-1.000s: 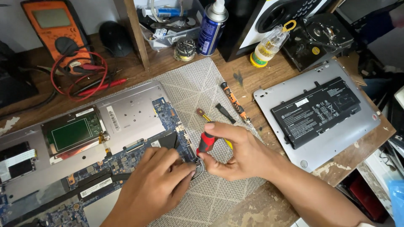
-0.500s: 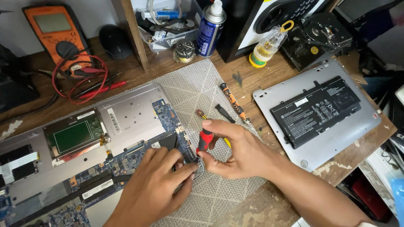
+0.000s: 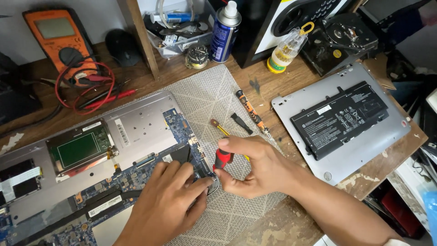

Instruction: Disassembling a laptop by removing internal screws with a screwdriver and disconnecting various ribbon cables from the motherboard.

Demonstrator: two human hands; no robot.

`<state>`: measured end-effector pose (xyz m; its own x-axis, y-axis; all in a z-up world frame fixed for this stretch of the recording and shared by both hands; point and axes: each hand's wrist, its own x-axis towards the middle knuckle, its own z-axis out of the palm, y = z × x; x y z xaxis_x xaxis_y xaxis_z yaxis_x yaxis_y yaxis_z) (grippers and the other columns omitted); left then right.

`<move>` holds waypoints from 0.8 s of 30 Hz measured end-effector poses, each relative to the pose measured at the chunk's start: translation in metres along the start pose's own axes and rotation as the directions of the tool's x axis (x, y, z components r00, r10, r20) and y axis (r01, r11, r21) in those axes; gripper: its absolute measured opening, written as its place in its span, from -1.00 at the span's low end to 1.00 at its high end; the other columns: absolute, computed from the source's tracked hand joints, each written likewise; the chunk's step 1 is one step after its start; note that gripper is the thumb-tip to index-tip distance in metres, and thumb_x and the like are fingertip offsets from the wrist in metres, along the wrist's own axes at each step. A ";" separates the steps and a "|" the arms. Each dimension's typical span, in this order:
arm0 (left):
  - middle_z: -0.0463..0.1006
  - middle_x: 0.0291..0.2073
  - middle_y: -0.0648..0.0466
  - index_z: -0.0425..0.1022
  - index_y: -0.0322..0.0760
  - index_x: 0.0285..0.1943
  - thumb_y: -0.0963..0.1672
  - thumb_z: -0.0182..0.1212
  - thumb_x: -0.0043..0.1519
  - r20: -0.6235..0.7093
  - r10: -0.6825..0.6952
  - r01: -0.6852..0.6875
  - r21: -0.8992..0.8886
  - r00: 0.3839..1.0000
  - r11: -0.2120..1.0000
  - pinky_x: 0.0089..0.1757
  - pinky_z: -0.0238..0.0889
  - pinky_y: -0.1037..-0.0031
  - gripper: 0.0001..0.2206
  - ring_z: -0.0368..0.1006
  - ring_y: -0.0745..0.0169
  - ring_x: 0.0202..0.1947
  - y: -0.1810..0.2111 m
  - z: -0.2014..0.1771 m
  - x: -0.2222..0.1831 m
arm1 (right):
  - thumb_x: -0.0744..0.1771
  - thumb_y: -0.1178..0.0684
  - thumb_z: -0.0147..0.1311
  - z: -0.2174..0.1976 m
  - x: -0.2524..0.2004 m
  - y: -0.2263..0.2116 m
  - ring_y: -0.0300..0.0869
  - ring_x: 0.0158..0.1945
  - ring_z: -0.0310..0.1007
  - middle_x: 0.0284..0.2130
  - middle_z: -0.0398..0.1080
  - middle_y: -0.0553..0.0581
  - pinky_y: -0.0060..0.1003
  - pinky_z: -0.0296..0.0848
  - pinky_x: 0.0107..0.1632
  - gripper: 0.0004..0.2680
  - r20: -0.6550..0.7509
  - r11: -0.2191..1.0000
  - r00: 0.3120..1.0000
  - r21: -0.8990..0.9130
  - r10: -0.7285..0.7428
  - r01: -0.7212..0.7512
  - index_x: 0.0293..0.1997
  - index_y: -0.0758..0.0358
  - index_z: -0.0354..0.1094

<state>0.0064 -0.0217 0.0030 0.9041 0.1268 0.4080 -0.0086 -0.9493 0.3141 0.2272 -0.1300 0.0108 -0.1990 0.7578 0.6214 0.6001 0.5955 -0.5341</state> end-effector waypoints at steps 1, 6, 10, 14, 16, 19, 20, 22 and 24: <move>0.28 -0.43 0.03 0.56 -0.16 -0.06 -0.12 0.20 0.21 0.001 0.000 0.000 -0.001 1.000 1.000 -0.32 0.09 0.16 -0.83 0.23 -0.03 -0.41 0.000 0.000 -0.001 | 0.39 0.30 0.18 0.000 -0.001 0.001 -0.32 -0.56 0.03 -0.53 0.08 -0.10 -0.33 -0.06 -0.45 -0.43 -0.001 1.000 1.000 0.001 0.001 -0.001 0.49 -0.04 -0.16; 0.27 -0.42 0.04 0.56 -0.15 -0.02 -0.12 0.20 0.23 0.008 -0.005 0.005 0.006 1.000 1.000 -0.31 0.09 0.17 -0.82 0.22 0.00 -0.40 0.000 0.000 -0.001 | 0.39 0.32 0.20 -0.002 0.002 -0.002 -0.31 -0.57 0.06 -0.51 0.10 -0.09 -0.32 -0.03 -0.44 -0.45 0.000 1.000 1.000 -0.005 -0.003 0.003 0.46 0.00 -0.11; 0.28 -0.43 0.04 0.57 -0.15 -0.04 -0.12 0.20 0.22 -0.008 0.000 0.000 0.008 1.000 1.000 -0.31 0.10 0.18 -0.82 0.23 -0.02 -0.41 0.001 0.000 0.000 | 0.39 0.34 0.17 -0.001 0.001 0.000 -0.31 -0.55 0.08 -0.51 0.08 -0.10 -0.34 -0.03 -0.45 -0.44 0.007 1.000 1.000 -0.002 -0.014 0.014 0.47 0.00 -0.14; 0.29 -0.41 0.04 0.53 -0.17 -0.04 -0.10 0.18 0.26 -0.005 0.008 -0.008 0.007 1.000 1.000 -0.30 0.11 0.22 -0.84 0.24 0.03 -0.41 0.001 0.000 -0.001 | 0.40 0.29 0.20 -0.002 -0.001 0.001 -0.34 -0.53 0.00 -0.48 0.02 -0.11 -0.40 -0.03 -0.46 -0.41 0.032 0.999 0.999 -0.046 0.013 -0.012 0.51 -0.05 -0.20; 0.30 -0.39 0.04 0.49 -0.16 -0.02 -0.09 0.16 0.28 0.005 0.007 -0.007 0.002 1.000 1.000 -0.29 0.12 0.24 -0.84 0.26 0.07 -0.40 0.000 0.001 -0.002 | 0.42 0.26 0.21 -0.004 0.000 -0.002 -0.34 -0.53 -0.01 -0.48 0.04 -0.10 -0.41 -0.02 -0.47 -0.40 0.042 0.998 0.999 -0.062 0.027 -0.025 0.52 -0.09 -0.22; 0.29 -0.42 0.05 0.52 -0.19 -0.10 -0.11 0.21 0.24 -0.055 0.045 -0.045 -0.010 0.997 0.999 -0.30 0.11 0.23 -0.87 0.26 0.05 -0.41 0.000 0.001 -0.001 | 0.41 0.21 0.23 -0.006 0.002 -0.006 -0.23 -0.52 -0.03 -0.49 0.04 -0.03 -0.25 -0.01 -0.43 -0.49 0.061 0.992 0.996 -0.107 0.070 -0.063 0.44 -0.01 -0.12; 0.28 -0.43 0.05 0.53 -0.20 -0.10 -0.12 0.21 0.24 -0.053 0.046 -0.046 -0.004 0.998 0.999 -0.31 0.11 0.22 -0.88 0.25 0.04 -0.42 0.000 0.001 -0.001 | 0.41 0.22 0.22 -0.005 0.003 -0.006 -0.25 -0.52 0.00 -0.48 0.06 -0.04 -0.28 0.00 -0.45 -0.48 0.067 0.993 0.996 -0.111 0.050 -0.043 0.44 -0.01 -0.15; 0.27 -0.43 0.05 0.53 -0.21 -0.10 -0.13 0.20 0.24 -0.051 0.049 -0.049 0.003 0.997 0.999 -0.31 0.11 0.22 -0.88 0.24 0.03 -0.42 0.000 0.001 -0.001 | 0.41 0.24 0.21 -0.005 0.001 -0.005 -0.27 -0.52 0.03 -0.47 0.08 -0.04 -0.32 0.01 -0.47 -0.47 0.072 0.993 0.997 -0.116 0.029 -0.021 0.45 -0.02 -0.18; 0.25 -0.44 0.06 0.52 -0.18 -0.09 -0.14 0.18 0.23 -0.044 0.052 -0.051 0.026 0.998 0.998 -0.31 0.09 0.22 -0.88 0.22 0.04 -0.43 0.000 0.002 -0.001 | 0.42 0.21 0.20 -0.003 -0.003 -0.004 -0.27 -0.50 0.01 -0.50 0.05 -0.06 -0.30 0.02 -0.42 -0.46 0.070 0.991 0.996 -0.129 0.049 -0.040 0.50 -0.06 -0.17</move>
<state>0.0063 -0.0228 0.0004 0.8829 0.0897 0.4609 -0.0435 -0.9618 0.2703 0.2274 -0.1352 0.0132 -0.2232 0.8028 0.5528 0.7026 0.5256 -0.4797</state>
